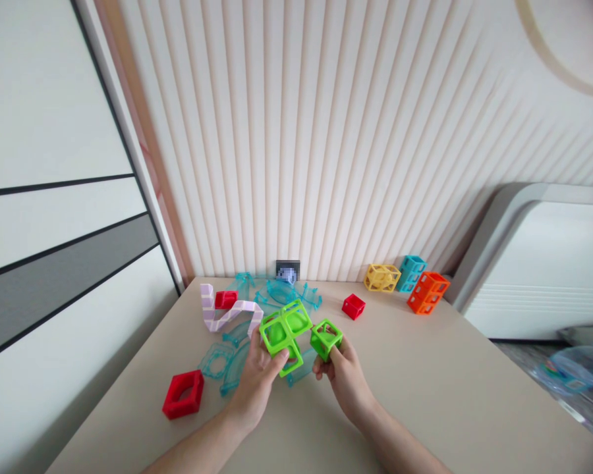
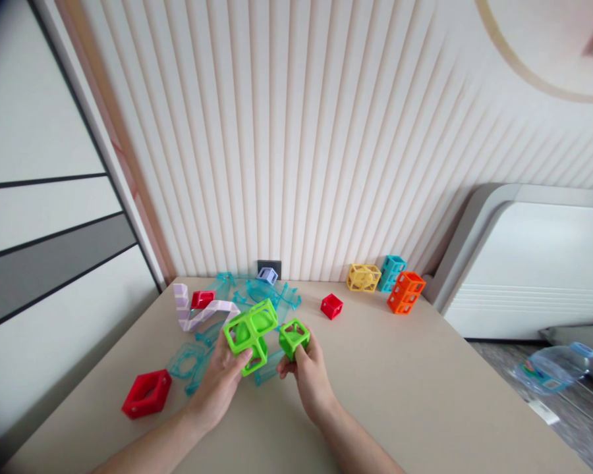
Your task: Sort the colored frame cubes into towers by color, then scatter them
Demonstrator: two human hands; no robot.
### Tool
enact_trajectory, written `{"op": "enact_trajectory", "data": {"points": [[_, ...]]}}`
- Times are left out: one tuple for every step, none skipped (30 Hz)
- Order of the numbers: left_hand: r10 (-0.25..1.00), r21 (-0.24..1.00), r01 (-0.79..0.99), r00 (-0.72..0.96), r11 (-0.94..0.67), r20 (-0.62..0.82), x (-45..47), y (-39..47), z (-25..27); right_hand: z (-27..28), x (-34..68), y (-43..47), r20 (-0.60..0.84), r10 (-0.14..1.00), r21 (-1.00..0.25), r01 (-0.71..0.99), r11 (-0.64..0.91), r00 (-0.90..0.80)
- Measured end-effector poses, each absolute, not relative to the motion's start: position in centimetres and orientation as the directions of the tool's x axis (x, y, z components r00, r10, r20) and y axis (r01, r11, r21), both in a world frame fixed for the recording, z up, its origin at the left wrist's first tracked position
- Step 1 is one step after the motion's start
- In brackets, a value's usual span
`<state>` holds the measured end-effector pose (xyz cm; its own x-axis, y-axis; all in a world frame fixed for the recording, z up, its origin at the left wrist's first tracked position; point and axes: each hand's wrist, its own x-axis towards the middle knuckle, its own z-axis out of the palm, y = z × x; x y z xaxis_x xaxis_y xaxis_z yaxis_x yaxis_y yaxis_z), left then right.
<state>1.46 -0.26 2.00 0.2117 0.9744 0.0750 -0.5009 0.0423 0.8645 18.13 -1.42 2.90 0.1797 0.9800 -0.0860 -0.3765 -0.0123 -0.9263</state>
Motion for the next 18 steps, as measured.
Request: {"op": "enact_trajectory", "data": {"points": [[0.975,0.865,-0.5,0.212,0.046,0.071,1.5,-0.3,1.8,2.9,18.1,-1.5,-0.098,0.98,-0.925,-0.379,-0.027,0.171],[0.974,0.864,-0.5,0.215,0.051,0.067,1.5,-0.3,1.7,3.0,18.0,-1.5,-0.108,0.981,-0.924,-0.38,-0.04,0.158],[0.974,0.864,-0.5,0.219,0.056,0.063,1.5,-0.3,1.7,3.0,17.9,-1.5,-0.114,0.983,-0.923,-0.381,-0.05,0.146],[0.972,0.863,-0.5,0.225,0.063,0.06,1.5,-0.3,1.6,3.0,17.8,-1.6,-0.117,0.984,-0.922,-0.382,-0.058,0.134],[0.972,0.863,-0.501,0.23,0.067,0.058,1.5,-0.3,1.6,3.1,17.8,-1.6,-0.121,0.985,-0.92,-0.387,-0.065,0.123],[0.971,0.862,-0.502,0.231,0.069,0.057,1.5,-0.4,1.6,3.1,17.7,-1.7,-0.126,0.986,-0.916,-0.395,-0.072,0.113],[0.972,0.861,-0.503,0.227,0.069,0.055,1.5,-0.4,1.6,3.1,17.6,-1.8,-0.132,0.986,-0.91,-0.408,-0.081,0.099],[0.973,0.86,-0.505,0.224,0.07,0.052,1.5,-0.4,1.6,3.2,17.6,-1.8,-0.136,0.987,-0.901,-0.425,-0.087,0.085],[0.974,0.859,-0.506,0.219,0.07,0.05,1.5,-0.4,1.6,3.3,17.5,-1.9,-0.137,0.988,-0.89,-0.447,-0.092,0.069],[0.975,0.859,-0.507,0.215,0.07,0.048,1.5,-0.4,1.6,3.4,17.5,-2.0,-0.134,0.99,-0.876,-0.473,-0.096,0.048],[0.977,0.859,-0.508,0.209,0.066,0.048,1.5,-0.3,1.5,3.5,17.5,-2.0,-0.128,0.992,-0.859,-0.502,-0.099,0.022],[0.978,0.859,-0.508,0.2,0.06,0.05,1.5,-0.3,1.5,3.6,17.5,-2.1,-0.117,0.993,-0.842,-0.53,-0.102,-0.005],[0.981,0.859,-0.509,0.187,0.052,0.051,1.5,-0.2,1.5,3.8,17.5,-2.2,-0.104,0.994,-0.825,-0.555,-0.105,-0.034],[0.984,0.859,-0.509,0.171,0.042,0.053,1.5,-0.2,1.5,3.9,17.5,-2.2,-0.087,0.994,-0.813,-0.572,-0.107,-0.062],[0.987,0.859,-0.51,0.154,0.033,0.054,1.5,-0.1,1.5,4.1,17.5,-2.3,-0.069,0.994,-0.808,-0.58,-0.107,-0.088],[0.989,0.859,-0.512,0.138,0.025,0.053,1.5,0.0,1.5,4.2,17.6,-2.4,-0.052,0.993,-0.809,-0.578,-0.105,-0.107],[0.991,0.859,-0.512,0.125,0.017,0.055,1.5,0.0,1.6,4.3,17.6,-2.4,-0.038,0.992,-0.815,-0.57,-0.099,-0.119],[0.992,0.859,-0.512,0.115,0.009,0.058,1.4,0.1,1.6,4.3,17.6,-2.5,-0.025,0.992,-0.825,-0.558,-0.093,-0.128]]}}
